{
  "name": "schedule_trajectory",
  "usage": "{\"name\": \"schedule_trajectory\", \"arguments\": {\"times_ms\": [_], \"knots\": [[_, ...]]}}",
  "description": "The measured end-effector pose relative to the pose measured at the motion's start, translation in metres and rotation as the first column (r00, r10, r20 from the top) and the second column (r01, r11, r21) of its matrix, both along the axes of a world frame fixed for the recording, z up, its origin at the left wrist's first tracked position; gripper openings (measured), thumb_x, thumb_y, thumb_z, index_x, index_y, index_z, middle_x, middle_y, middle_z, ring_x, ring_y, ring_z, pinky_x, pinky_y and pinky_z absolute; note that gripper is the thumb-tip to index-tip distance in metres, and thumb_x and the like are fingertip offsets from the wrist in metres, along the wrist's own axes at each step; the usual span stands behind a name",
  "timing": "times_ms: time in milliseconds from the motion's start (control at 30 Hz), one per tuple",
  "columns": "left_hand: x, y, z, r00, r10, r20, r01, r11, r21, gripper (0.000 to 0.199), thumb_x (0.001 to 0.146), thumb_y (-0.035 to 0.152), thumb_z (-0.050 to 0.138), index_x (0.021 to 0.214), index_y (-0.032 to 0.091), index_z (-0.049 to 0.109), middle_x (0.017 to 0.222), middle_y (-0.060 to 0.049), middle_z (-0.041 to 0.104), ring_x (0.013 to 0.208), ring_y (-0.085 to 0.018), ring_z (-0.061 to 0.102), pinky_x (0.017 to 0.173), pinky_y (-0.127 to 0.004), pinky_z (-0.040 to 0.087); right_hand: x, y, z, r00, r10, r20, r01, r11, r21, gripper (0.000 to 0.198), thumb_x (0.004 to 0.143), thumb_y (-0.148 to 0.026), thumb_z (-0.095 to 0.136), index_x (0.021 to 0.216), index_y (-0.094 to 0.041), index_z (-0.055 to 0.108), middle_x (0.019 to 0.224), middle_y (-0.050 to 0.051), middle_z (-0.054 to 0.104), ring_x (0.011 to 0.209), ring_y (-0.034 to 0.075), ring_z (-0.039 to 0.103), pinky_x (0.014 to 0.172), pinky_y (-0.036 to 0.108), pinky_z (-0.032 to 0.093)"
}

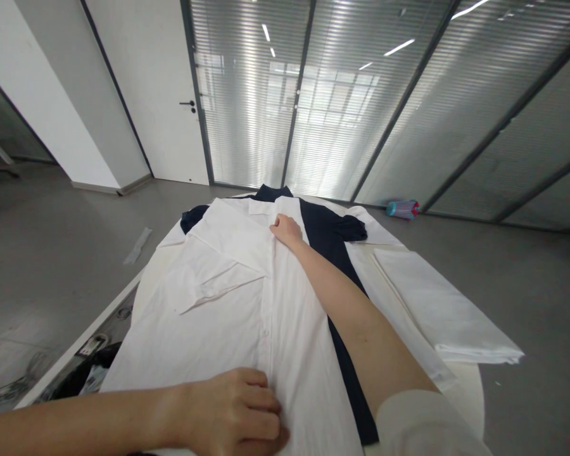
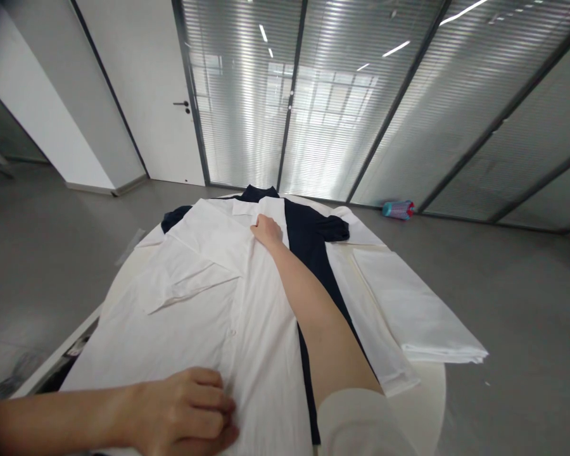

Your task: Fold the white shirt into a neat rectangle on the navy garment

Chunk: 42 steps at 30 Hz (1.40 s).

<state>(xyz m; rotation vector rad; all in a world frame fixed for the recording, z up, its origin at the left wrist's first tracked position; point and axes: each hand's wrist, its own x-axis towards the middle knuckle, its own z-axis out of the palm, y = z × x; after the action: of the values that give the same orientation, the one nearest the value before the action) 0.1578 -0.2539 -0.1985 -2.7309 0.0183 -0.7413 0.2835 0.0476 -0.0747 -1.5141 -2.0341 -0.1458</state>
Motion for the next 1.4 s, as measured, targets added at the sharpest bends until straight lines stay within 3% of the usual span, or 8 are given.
{"name": "schedule_trajectory", "arguments": {"times_ms": [467,667,900,1000,1100,1233,1300,1400], "knots": [[-0.001,0.008,-0.005,0.998,-0.057,-0.029,0.058,0.998,0.036,0.038,0.086,0.008,0.064,0.052,0.016,0.049,0.061,0.001,0.043,0.058,-0.012,0.045,0.053,-0.032,0.031,0.001,0.003,-0.004,1.000,0.015,0.026,-0.015,1.000,0.011,0.020,0.088,-0.031,0.053,0.102,-0.024,0.066,0.105,0.007,0.071,0.097,0.024,0.066,0.080,0.031,0.048],[-0.001,0.006,-0.005,0.995,-0.047,-0.087,0.049,0.999,0.021,0.031,0.088,0.015,0.066,0.059,0.017,0.054,0.064,0.000,0.048,0.059,-0.013,0.046,0.054,-0.032,0.034,0.000,-0.001,-0.006,0.998,0.006,0.057,-0.007,0.999,0.031,0.023,0.091,-0.032,0.051,0.106,-0.023,0.066,0.108,0.008,0.071,0.098,0.024,0.067,0.079,0.031,0.048],[0.028,0.018,0.030,0.998,-0.055,-0.021,0.056,0.998,0.036,0.032,0.095,0.032,0.058,0.067,0.017,0.061,0.059,0.001,0.048,0.050,-0.013,0.042,0.049,-0.034,0.031,-0.004,-0.005,-0.007,1.000,0.015,0.021,-0.016,0.999,0.027,0.031,0.099,-0.033,0.042,0.107,-0.022,0.069,0.110,0.010,0.072,0.101,0.023,0.067,0.081,0.029,0.047],[0.059,0.048,0.044,0.994,-0.052,-0.095,0.061,0.994,0.096,0.030,0.098,0.037,0.054,0.089,0.014,0.070,0.077,-0.004,0.064,0.063,-0.015,0.056,0.056,-0.032,0.040,0.001,-0.007,-0.001,0.996,0.085,-0.024,-0.086,0.996,-0.016,0.036,0.102,-0.038,0.039,0.107,-0.020,0.070,0.111,0.009,0.073,0.104,0.022,0.066,0.084,0.027,0.046],[0.084,0.083,0.041,0.986,-0.037,-0.164,0.058,0.991,0.121,0.047,0.099,0.049,0.050,0.121,0.011,0.066,0.117,-0.013,0.069,0.102,-0.021,0.066,0.082,-0.032,0.050,0.016,-0.021,0.001,0.983,0.185,0.004,-0.185,0.982,-0.027,0.041,0.104,-0.039,0.035,0.115,-0.019,0.069,0.119,0.008,0.071,0.111,0.019,0.064,0.092,0.025,0.044],[0.092,0.102,0.021,0.985,0.111,-0.130,-0.108,0.994,0.034,0.074,0.095,0.064,0.046,0.143,0.008,0.049,0.146,-0.019,0.051,0.137,-0.032,0.047,0.114,-0.045,0.035,0.045,-0.057,-0.025,0.929,0.320,0.189,-0.327,0.945,0.009,0.058,0.102,-0.050,0.034,0.149,-0.017,0.046,0.156,0.012,0.042,0.145,0.023,0.035,0.117,0.035,0.026],[0.091,0.099,0.013,0.982,0.141,-0.126,-0.144,0.990,-0.010,0.078,0.094,0.068,0.044,0.147,0.011,0.045,0.151,-0.019,0.047,0.142,-0.034,0.041,0.119,-0.050,0.027,0.053,-0.072,-0.041,0.889,0.360,0.282,-0.362,0.931,-0.047,0.075,0.099,-0.062,0.033,0.156,-0.014,0.033,0.163,0.014,0.023,0.153,0.027,0.017,0.123,0.041,0.013],[0.090,0.087,0.006,0.982,0.148,-0.115,-0.154,0.987,-0.042,0.080,0.093,0.070,0.043,0.149,0.013,0.043,0.153,-0.019,0.044,0.144,-0.036,0.037,0.120,-0.058,0.020,0.053,-0.074,-0.049,0.869,0.378,0.320,-0.358,0.926,-0.122,0.087,0.096,-0.071,0.024,0.160,-0.011,0.022,0.166,0.015,0.010,0.154,0.028,0.006,0.124,0.046,0.003]]}}
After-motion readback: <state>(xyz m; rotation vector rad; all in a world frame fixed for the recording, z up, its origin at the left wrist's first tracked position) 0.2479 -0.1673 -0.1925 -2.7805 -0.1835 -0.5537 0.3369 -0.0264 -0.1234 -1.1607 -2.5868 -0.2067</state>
